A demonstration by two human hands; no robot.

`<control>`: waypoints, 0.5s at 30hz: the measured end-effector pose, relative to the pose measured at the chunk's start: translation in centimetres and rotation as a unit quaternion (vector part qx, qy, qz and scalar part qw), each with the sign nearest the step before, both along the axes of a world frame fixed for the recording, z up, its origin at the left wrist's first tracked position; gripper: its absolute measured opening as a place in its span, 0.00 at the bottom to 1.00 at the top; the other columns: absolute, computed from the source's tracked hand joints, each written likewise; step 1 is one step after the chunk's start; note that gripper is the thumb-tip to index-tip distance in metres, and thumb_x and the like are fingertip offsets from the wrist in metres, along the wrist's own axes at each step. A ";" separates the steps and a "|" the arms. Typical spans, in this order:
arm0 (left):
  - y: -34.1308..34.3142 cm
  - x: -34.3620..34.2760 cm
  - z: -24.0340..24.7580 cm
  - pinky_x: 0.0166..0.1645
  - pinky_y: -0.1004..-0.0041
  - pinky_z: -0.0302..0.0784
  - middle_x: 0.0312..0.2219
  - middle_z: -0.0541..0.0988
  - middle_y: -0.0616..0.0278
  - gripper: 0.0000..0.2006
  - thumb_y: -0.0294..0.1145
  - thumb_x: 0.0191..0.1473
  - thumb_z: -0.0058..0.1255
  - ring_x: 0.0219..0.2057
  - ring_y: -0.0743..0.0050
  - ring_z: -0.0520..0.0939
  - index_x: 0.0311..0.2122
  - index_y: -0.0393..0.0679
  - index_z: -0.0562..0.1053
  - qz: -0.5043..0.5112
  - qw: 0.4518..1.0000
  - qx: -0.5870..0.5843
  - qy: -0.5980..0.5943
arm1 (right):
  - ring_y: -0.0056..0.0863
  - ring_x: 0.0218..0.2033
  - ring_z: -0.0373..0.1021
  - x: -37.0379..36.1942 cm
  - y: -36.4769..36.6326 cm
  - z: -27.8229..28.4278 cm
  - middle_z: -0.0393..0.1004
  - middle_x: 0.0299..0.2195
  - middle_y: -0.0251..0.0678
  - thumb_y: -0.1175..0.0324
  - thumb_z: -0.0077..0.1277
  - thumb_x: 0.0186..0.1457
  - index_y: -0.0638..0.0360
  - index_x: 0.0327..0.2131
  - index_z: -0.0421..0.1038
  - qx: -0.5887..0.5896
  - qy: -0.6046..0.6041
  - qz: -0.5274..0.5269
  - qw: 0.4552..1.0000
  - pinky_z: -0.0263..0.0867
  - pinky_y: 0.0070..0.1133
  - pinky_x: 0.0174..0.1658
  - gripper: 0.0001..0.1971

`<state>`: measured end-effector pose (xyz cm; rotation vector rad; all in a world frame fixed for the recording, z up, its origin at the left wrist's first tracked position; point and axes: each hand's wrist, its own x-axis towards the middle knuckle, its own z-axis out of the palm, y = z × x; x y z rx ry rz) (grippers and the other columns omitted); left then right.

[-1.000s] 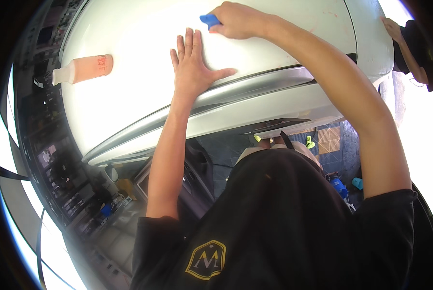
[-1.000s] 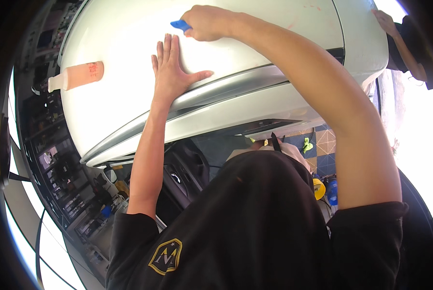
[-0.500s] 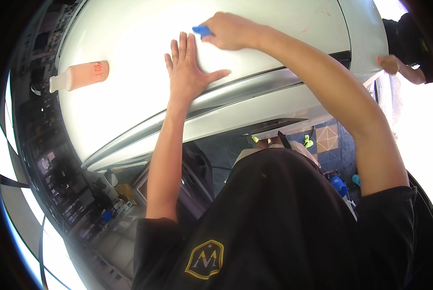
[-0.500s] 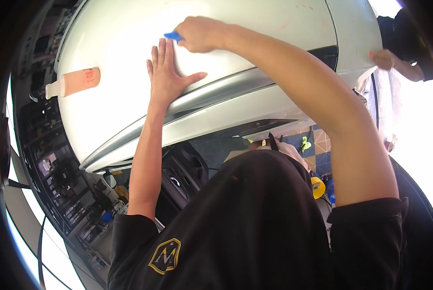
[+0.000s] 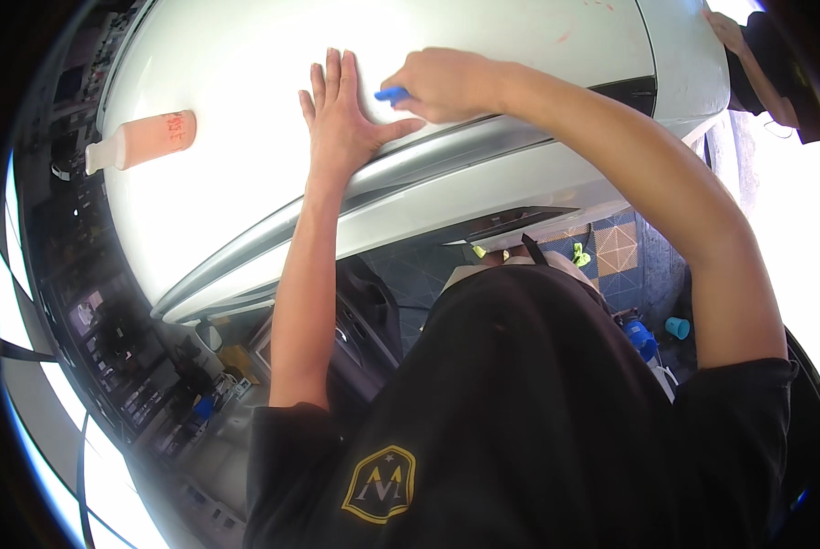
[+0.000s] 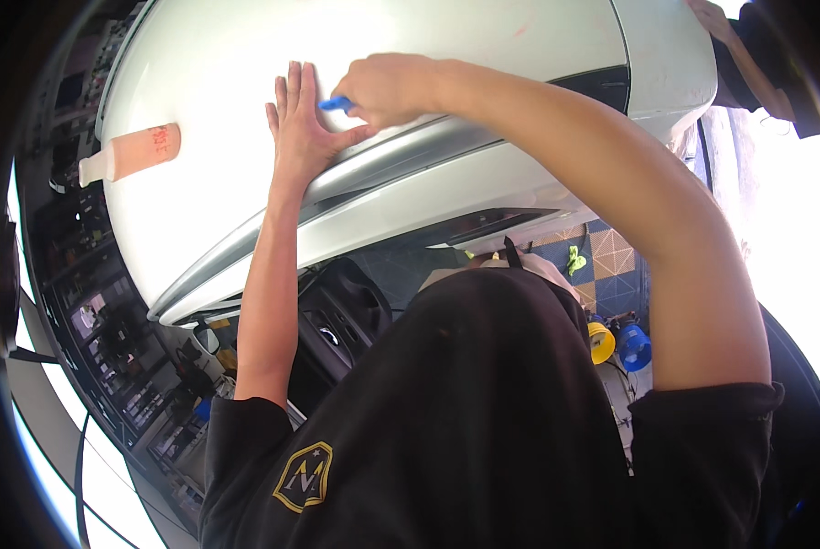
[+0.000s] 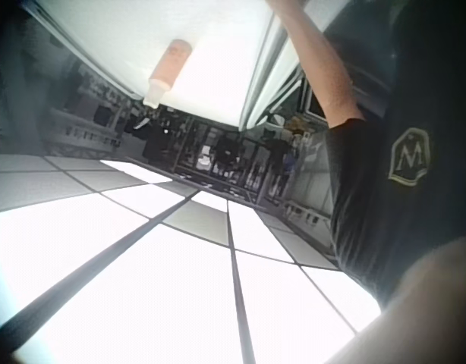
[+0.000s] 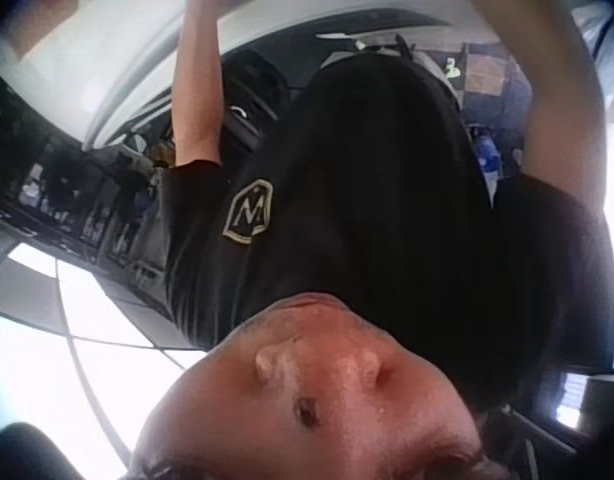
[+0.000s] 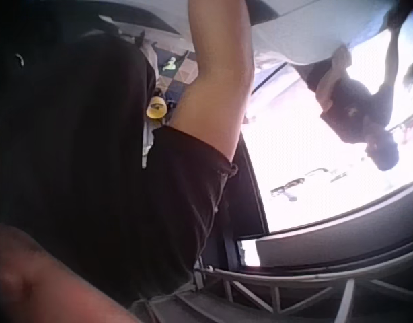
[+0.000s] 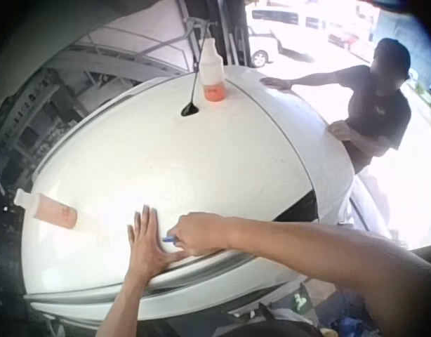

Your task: The person cleans the white hood of a car by spraying a liquid from a bottle and scrubbing the surface with a blue and orange abrasive pad. They repeatedly wipe the treated areas with a yellow microfiber cloth to remove residue. The process involves alternating between spraying, scrubbing, and wiping to clean specific spots on the vehicle's paint.

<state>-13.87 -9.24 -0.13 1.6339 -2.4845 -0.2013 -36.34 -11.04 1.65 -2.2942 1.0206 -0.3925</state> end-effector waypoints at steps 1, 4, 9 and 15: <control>-0.2 0.0 0.0 0.76 0.37 0.37 0.76 0.49 0.45 0.74 0.75 0.31 0.72 0.77 0.40 0.43 0.75 0.37 0.50 0.000 1.000 0.003 0.004 | 0.53 0.36 0.78 0.0 0.4 -0.5 0.81 0.28 0.49 0.64 0.54 0.63 0.61 0.47 0.80 -0.024 -0.009 0.029 0.999 0.73 0.41 0.44 0.14; 0.2 -0.6 0.6 0.77 0.39 0.37 0.76 0.49 0.46 0.73 0.74 0.32 0.72 0.78 0.41 0.43 0.75 0.38 0.50 -0.001 1.000 0.010 0.016 | 0.52 0.39 0.78 -0.7 -1.1 1.5 0.84 0.35 0.50 0.64 0.56 0.62 0.60 0.50 0.80 0.014 0.008 -0.042 0.999 0.73 0.40 0.47 0.16; 0.2 0.0 0.8 0.77 0.40 0.37 0.76 0.49 0.46 0.74 0.76 0.31 0.71 0.78 0.41 0.42 0.76 0.38 0.50 0.012 1.000 0.009 -0.007 | 0.55 0.34 0.77 -0.5 -0.3 2.3 0.81 0.29 0.51 0.65 0.53 0.64 0.59 0.43 0.80 0.068 0.010 -0.093 0.993 0.72 0.43 0.43 0.11; 0.2 -0.4 0.5 0.77 0.40 0.36 0.76 0.48 0.47 0.74 0.76 0.31 0.71 0.78 0.42 0.42 0.76 0.38 0.50 0.010 1.000 0.018 0.006 | 0.56 0.34 0.76 -1.3 0.8 1.3 0.80 0.28 0.51 0.65 0.53 0.64 0.58 0.41 0.80 0.005 0.002 -0.058 0.998 0.72 0.43 0.42 0.10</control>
